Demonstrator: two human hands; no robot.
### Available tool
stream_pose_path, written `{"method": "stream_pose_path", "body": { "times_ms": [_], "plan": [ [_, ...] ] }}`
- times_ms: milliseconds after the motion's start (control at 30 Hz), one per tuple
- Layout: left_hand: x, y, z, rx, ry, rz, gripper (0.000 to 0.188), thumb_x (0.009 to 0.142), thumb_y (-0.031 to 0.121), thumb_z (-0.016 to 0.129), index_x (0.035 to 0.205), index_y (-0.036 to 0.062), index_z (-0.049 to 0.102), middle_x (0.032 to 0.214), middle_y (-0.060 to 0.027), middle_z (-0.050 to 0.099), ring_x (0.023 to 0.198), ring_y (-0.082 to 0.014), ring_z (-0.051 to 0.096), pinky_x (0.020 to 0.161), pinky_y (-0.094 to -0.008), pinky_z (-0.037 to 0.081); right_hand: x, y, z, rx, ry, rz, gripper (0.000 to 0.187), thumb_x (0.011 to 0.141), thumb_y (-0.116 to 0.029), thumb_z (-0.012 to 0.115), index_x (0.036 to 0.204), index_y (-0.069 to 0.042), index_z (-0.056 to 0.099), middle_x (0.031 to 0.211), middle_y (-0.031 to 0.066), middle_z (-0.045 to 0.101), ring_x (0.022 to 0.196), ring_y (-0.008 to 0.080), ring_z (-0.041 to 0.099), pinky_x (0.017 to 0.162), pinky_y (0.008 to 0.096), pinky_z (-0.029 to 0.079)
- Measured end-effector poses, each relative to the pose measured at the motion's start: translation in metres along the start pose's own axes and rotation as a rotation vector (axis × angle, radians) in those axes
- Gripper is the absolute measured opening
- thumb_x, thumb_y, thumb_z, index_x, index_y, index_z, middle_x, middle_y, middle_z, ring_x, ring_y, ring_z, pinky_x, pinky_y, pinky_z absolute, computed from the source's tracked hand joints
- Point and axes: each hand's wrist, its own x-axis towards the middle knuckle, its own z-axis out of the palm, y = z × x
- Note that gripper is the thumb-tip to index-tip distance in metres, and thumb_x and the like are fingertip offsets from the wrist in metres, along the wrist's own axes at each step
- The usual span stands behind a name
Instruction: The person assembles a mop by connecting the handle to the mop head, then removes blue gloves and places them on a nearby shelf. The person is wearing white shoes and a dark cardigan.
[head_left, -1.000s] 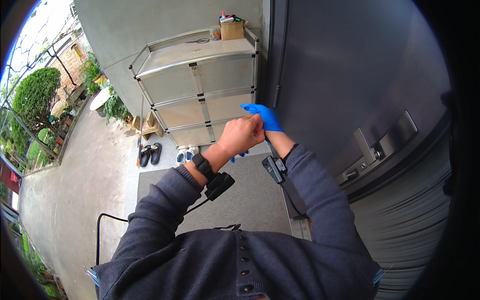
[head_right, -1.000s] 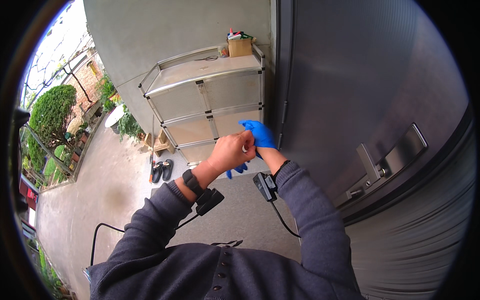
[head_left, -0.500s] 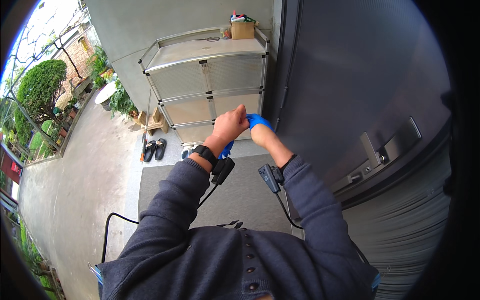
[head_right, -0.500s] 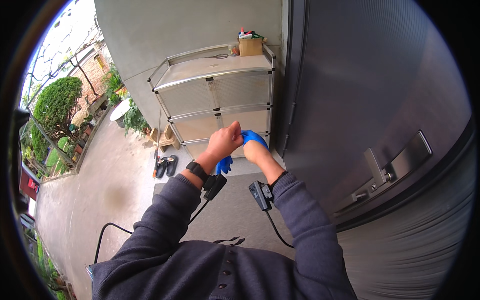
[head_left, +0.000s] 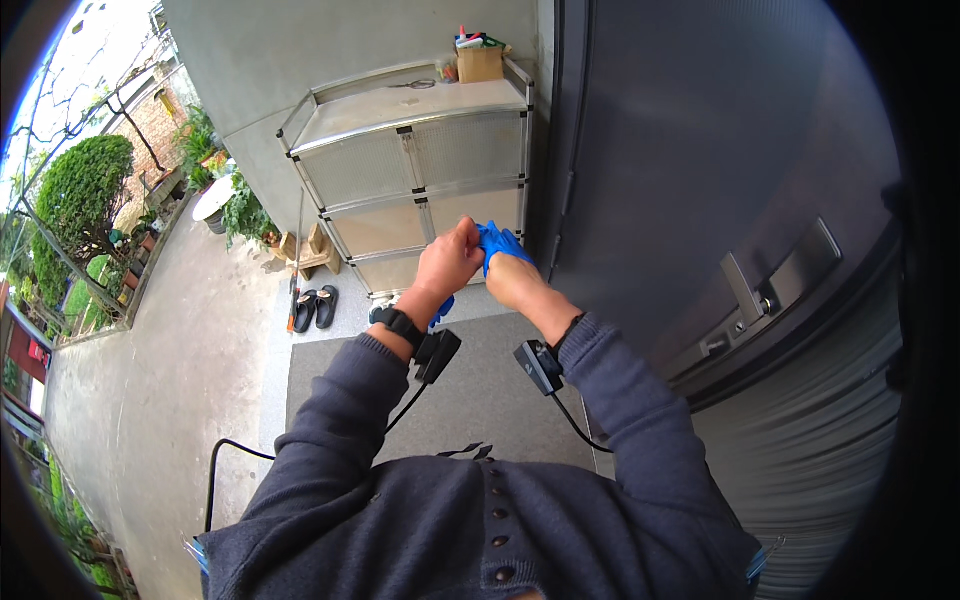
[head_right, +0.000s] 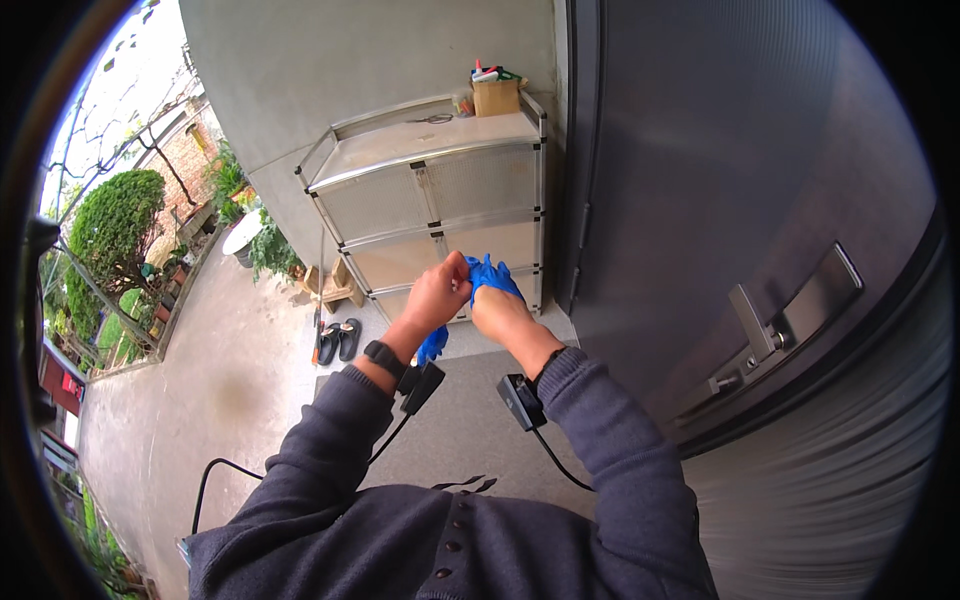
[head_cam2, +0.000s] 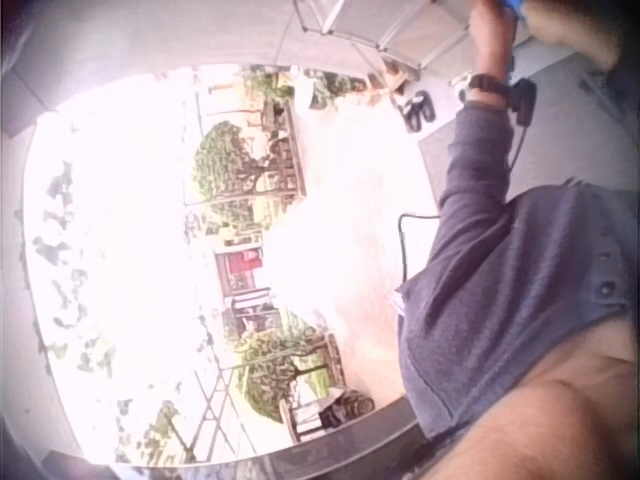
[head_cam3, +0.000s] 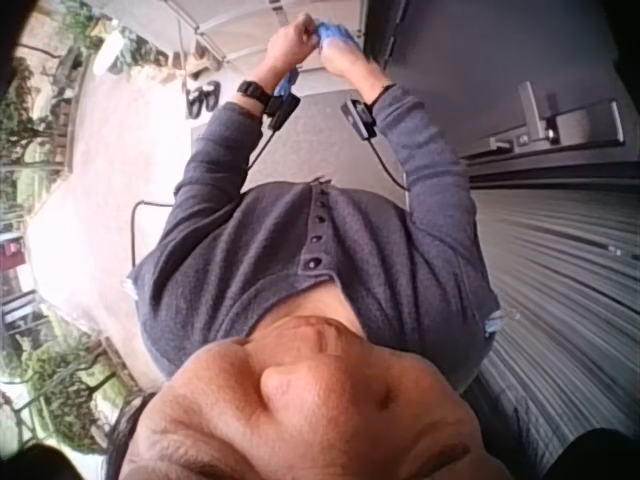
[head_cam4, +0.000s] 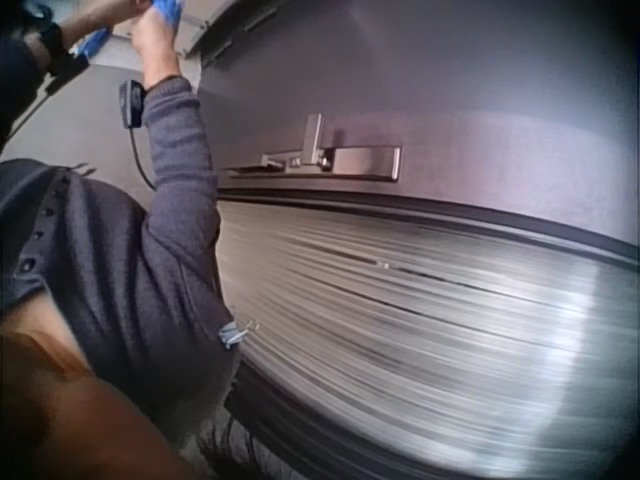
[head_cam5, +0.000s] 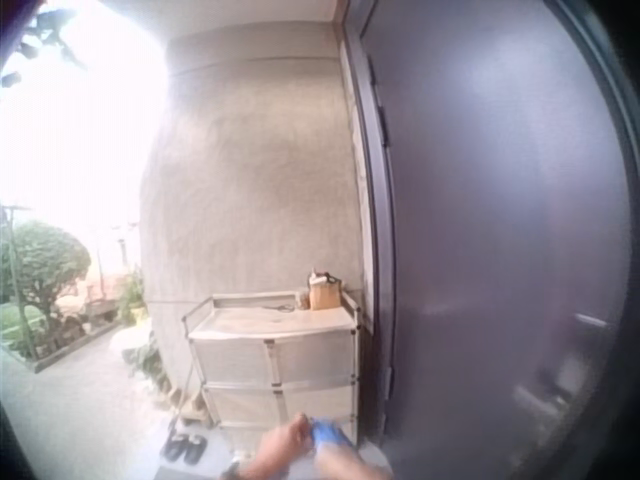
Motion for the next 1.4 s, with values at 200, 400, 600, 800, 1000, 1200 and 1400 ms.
{"method": "stream_pose_path", "body": {
  "times_ms": [200,400,600,800,1000,1200,1400],
  "plan": [
    [-0.015,-0.002,-0.032,-0.677,-0.075,-0.060,0.025,0.098,0.029,0.056,0.100,0.0048,0.059,0.093,0.0003,0.060,0.093,-0.0093,0.053,0.085,-0.0262,0.043,-0.003,0.005,-0.035,1.131,-0.062,-0.191,0.040,0.099,-0.010,0.041,0.137,0.001,0.046,0.139,0.0113,0.052,0.128,0.0206,0.048,0.110,0.0314,0.035],
    [-0.016,0.028,-0.022,-0.762,-0.237,-0.389,0.038,0.098,0.042,0.053,0.090,0.0057,0.063,0.074,0.0036,0.058,0.058,-0.0057,0.041,0.051,-0.0229,0.034,-0.009,0.005,-0.025,1.160,-0.136,0.116,0.039,0.102,-0.015,0.040,0.136,-0.001,0.049,0.134,0.0083,0.054,0.124,0.0165,0.050,0.108,0.0309,0.037],
    [0.001,0.020,0.003,-0.574,0.189,-0.179,0.031,0.098,0.031,0.055,0.082,0.0045,0.060,0.068,0.0034,0.054,0.060,-0.0075,0.044,0.054,-0.0239,0.037,-0.006,0.009,-0.007,1.218,-0.086,0.034,0.041,0.103,-0.017,0.039,0.140,0.000,0.044,0.137,0.0088,0.052,0.125,0.0167,0.049,0.109,0.0319,0.036],
    [0.010,0.012,0.010,-0.330,0.320,-0.049,0.032,0.096,0.033,0.057,0.094,0.0020,0.060,0.074,-0.0131,0.062,0.065,-0.0250,0.061,0.063,-0.0388,0.047,-0.008,0.004,-0.025,1.537,-0.089,0.198,0.043,0.104,-0.018,0.037,0.140,0.004,0.041,0.141,0.0123,0.048,0.130,0.0226,0.047,0.112,0.0364,0.035],
    [0.015,0.023,-0.001,-0.785,0.316,-0.127,0.040,0.100,0.046,0.045,0.114,0.0112,0.058,0.081,0.0004,0.057,0.070,-0.0101,0.052,0.060,-0.0262,0.044,-0.009,0.005,-0.037,1.844,-0.160,0.090,0.044,0.099,-0.010,0.037,0.139,0.008,0.040,0.141,0.0153,0.048,0.129,0.0259,0.048,0.112,0.0375,0.036],
    [0.061,-0.030,0.036,-0.376,0.650,-0.030,0.039,0.098,0.037,0.049,0.088,0.0028,0.064,0.063,-0.0089,0.056,0.058,-0.0171,0.052,0.053,-0.0348,0.043,-0.001,0.007,-0.010,1.882,-0.134,0.345,0.044,0.090,0.002,0.040,0.133,0.006,0.049,0.131,0.0114,0.056,0.118,0.0184,0.055,0.107,0.0340,0.041],
    [0.114,-0.157,0.012,-0.239,0.506,-0.356,0.031,0.098,0.021,0.042,0.108,0.0015,0.063,0.094,-0.0234,0.065,0.082,-0.0393,0.063,0.072,-0.0479,0.049,-0.087,0.017,-0.065,1.753,-0.310,0.278,0.039,0.100,-0.018,0.050,0.137,-0.005,0.050,0.120,0.0066,0.062,0.113,0.0116,0.055,0.096,0.0288,0.045]
  ]
}}
